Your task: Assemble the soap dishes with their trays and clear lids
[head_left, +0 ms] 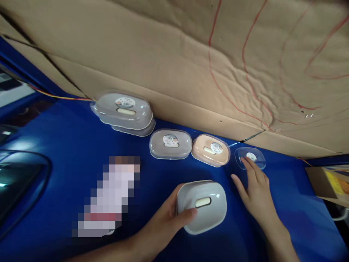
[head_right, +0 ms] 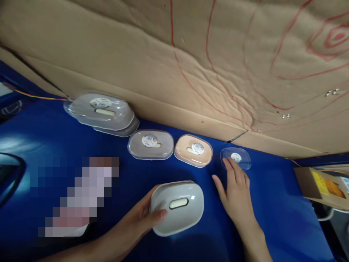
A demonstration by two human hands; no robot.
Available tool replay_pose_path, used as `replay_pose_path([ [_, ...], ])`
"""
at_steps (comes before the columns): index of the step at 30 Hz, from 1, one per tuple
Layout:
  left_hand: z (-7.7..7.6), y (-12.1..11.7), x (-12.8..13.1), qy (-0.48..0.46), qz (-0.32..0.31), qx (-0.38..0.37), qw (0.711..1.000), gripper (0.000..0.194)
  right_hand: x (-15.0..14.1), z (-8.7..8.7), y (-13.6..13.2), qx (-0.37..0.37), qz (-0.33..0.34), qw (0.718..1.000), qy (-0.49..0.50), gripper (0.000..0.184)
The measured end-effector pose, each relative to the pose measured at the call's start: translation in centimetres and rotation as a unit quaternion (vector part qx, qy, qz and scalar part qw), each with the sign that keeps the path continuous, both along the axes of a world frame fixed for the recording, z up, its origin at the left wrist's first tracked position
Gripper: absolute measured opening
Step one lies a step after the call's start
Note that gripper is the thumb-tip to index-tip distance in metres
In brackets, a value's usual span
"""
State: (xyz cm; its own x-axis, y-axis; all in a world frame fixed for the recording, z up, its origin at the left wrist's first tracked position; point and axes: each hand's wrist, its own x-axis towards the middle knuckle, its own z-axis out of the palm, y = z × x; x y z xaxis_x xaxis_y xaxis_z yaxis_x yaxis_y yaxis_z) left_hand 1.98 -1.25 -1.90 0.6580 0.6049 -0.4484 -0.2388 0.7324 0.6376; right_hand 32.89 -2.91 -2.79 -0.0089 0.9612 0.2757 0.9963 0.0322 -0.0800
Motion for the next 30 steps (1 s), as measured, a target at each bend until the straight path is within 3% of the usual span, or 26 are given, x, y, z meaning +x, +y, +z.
replay_pose_path([
  [3, 0.2, 0.0, -0.2, -0.001, -0.01, -0.035, 0.999, 0.059, 1.3, -0.6, -0.2, -0.028, 0.004, 0.999, -0.024, 0.056],
  [6, 0.4, 0.1, -0.2, 0.004, -0.015, -0.055, 0.998, 0.059, 2.0, 0.3, -0.9, -0.061, 0.06, 0.996, 0.013, 0.057],
  [8, 0.5, 0.3, -0.2, 0.008, -0.014, -0.057, 0.998, 0.059, 2.7, 0.8, -1.3, -0.085, 0.081, 0.993, 0.032, 0.066],
  [12, 0.5, 0.5, -0.2, 0.018, -0.018, -0.078, 0.997, 0.06, 4.6, 0.3, -1.3, -0.118, 0.05, 0.991, 0.037, 0.087],
  [15, 0.3, 0.4, -0.3, 0.02, -0.026, -0.101, 0.994, 0.063, 6.1, 0.0, -1.2, -0.147, 0.044, 0.985, 0.076, 0.084],
  [19, 0.1, 0.3, -0.2, 0.028, -0.024, -0.112, 0.993, 0.063, 6.8, 1.7, -1.8, -0.15, 0.053, 0.978, 0.138, 0.076],
  [24, -0.2, 0.3, -0.1, 0.009, -0.025, -0.102, 0.994, 0.06, 2.7, 3.3, -2.5, -0.164, 0.167, 0.951, 0.201, 0.087],
  [30, -0.7, -0.2, 0.1, -0.034, -0.009, -0.061, 0.998, 0.053, -4.1, 1.3, -3.1, -0.132, 0.247, 0.948, 0.151, 0.091],
])
